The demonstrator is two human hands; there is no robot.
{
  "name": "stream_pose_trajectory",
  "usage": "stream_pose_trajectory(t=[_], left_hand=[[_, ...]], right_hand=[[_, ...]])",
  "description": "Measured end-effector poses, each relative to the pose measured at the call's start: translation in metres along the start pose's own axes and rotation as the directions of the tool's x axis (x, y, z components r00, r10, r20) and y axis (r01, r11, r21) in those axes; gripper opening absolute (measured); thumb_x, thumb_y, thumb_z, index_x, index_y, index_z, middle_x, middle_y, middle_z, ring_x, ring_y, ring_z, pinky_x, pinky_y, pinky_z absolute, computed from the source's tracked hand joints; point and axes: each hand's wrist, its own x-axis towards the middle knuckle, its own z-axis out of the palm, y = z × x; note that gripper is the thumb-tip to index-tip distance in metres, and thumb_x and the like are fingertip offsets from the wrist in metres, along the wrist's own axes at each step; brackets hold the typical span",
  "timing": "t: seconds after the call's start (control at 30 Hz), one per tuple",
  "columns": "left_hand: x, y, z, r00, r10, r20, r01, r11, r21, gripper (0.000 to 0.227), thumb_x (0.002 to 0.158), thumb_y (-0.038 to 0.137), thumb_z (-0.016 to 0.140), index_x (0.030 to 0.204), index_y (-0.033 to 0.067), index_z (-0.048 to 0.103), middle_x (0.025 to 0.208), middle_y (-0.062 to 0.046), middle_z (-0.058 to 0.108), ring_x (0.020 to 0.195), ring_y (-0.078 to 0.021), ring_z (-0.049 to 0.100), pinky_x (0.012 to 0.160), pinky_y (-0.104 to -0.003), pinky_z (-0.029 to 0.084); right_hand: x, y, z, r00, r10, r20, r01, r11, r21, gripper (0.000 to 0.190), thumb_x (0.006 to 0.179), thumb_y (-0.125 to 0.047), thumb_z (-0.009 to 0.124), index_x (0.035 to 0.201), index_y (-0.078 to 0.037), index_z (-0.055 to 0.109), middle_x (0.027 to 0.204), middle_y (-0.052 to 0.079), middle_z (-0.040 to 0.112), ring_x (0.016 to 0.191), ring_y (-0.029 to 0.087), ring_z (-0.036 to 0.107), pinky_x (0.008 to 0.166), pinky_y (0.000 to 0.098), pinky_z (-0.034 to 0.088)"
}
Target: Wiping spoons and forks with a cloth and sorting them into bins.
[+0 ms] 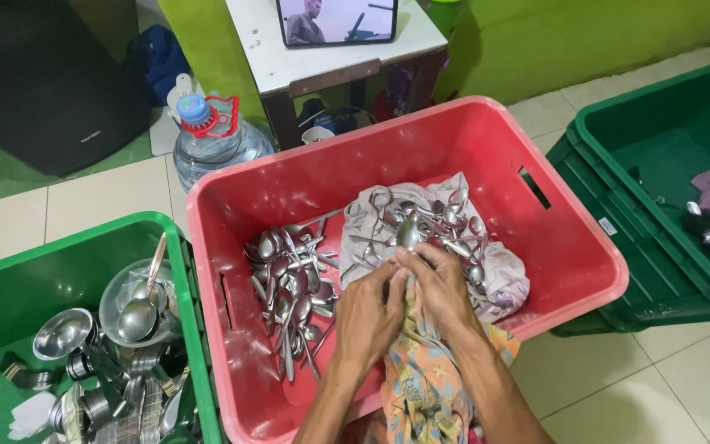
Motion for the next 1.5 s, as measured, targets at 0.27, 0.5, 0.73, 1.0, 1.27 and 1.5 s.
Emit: stream_pose_trajectory(t=[0.27,0.5,0.73,1.0,1.27,1.5], left_hand=[[0.020,-0.013,-0.026,0.997,-0.056,0.057,0.068,0.969,-0.236,0.028,0.100,0.029,0.060,0.096,0.0088,0.079,0.090,-0.017,0.077,0.095,-0.0349,0.074,0.086,-0.045,0.056],[0.022,-0.013,-0.032,0.974,-0.184,-0.134,0.157,0.970,-0.187,0.034,0.105,0.019,0.046,0.096,0.0058,0.076,0.072,-0.018,0.078,0.084,-0.0370,0.074,0.077,-0.047,0.057],[0.023,-0.014,-0.012,0.922,-0.380,0.072,0.330,0.676,-0.658,0.041,0.105,0.016,0.034,0.116,-0.0080,0.065,0.099,-0.028,0.071,0.096,-0.0349,0.068,0.080,-0.049,0.061],[0.021,-0.044,0.007,0.897,-0.437,0.066,0.323,0.547,-0.772,0.038,0.104,0.014,0.044,0.124,-0.0038,0.071,0.109,-0.023,0.073,0.101,-0.0258,0.065,0.089,-0.040,0.057],[0.036,-0.065,-0.011,0.865,-0.491,-0.107,0.234,0.582,-0.779,0.039,0.108,0.023,0.033,0.113,-0.0040,0.061,0.092,-0.014,0.066,0.074,-0.0229,0.071,0.060,-0.028,0.051],[0.051,-0.048,-0.051,0.939,-0.197,-0.284,0.200,0.980,-0.018,0.022,0.103,0.013,0.040,0.114,0.0078,0.058,0.074,-0.004,0.070,0.062,-0.0193,0.064,0.061,-0.038,0.050]], right_hand=[[0.000,0.026,0.000,0.915,-0.210,0.345,0.313,0.909,-0.275,0.015,0.091,-0.017,0.073,0.079,-0.008,0.072,0.054,0.005,0.059,0.056,0.011,0.054,0.054,0.0292,0.052],[-0.023,0.003,0.018,0.870,-0.358,0.339,0.493,0.650,-0.578,0.025,0.093,-0.033,0.068,0.080,-0.013,0.074,0.077,0.016,0.076,0.079,0.039,0.074,0.071,0.0468,0.055],[-0.026,0.004,0.033,0.669,-0.716,0.201,0.664,0.453,-0.594,0.033,0.101,-0.018,0.054,0.128,-0.004,0.068,0.101,0.013,0.065,0.091,0.032,0.068,0.080,0.0414,0.057],[-0.017,0.013,0.040,0.675,-0.642,0.364,0.642,0.268,-0.718,0.024,0.093,-0.017,0.062,0.116,-0.015,0.071,0.102,0.007,0.063,0.097,0.034,0.070,0.079,0.0446,0.057],[-0.042,0.006,0.043,0.710,-0.454,0.538,0.702,0.407,-0.584,0.018,0.079,-0.010,0.054,0.089,-0.004,0.067,0.076,0.005,0.049,0.047,0.016,0.041,0.041,0.0343,0.040],[-0.050,0.003,0.023,0.771,0.131,0.623,0.526,0.421,-0.739,0.026,0.073,-0.026,0.057,0.080,-0.009,0.075,0.078,0.009,0.073,0.066,0.033,0.062,0.081,0.0432,0.051]])
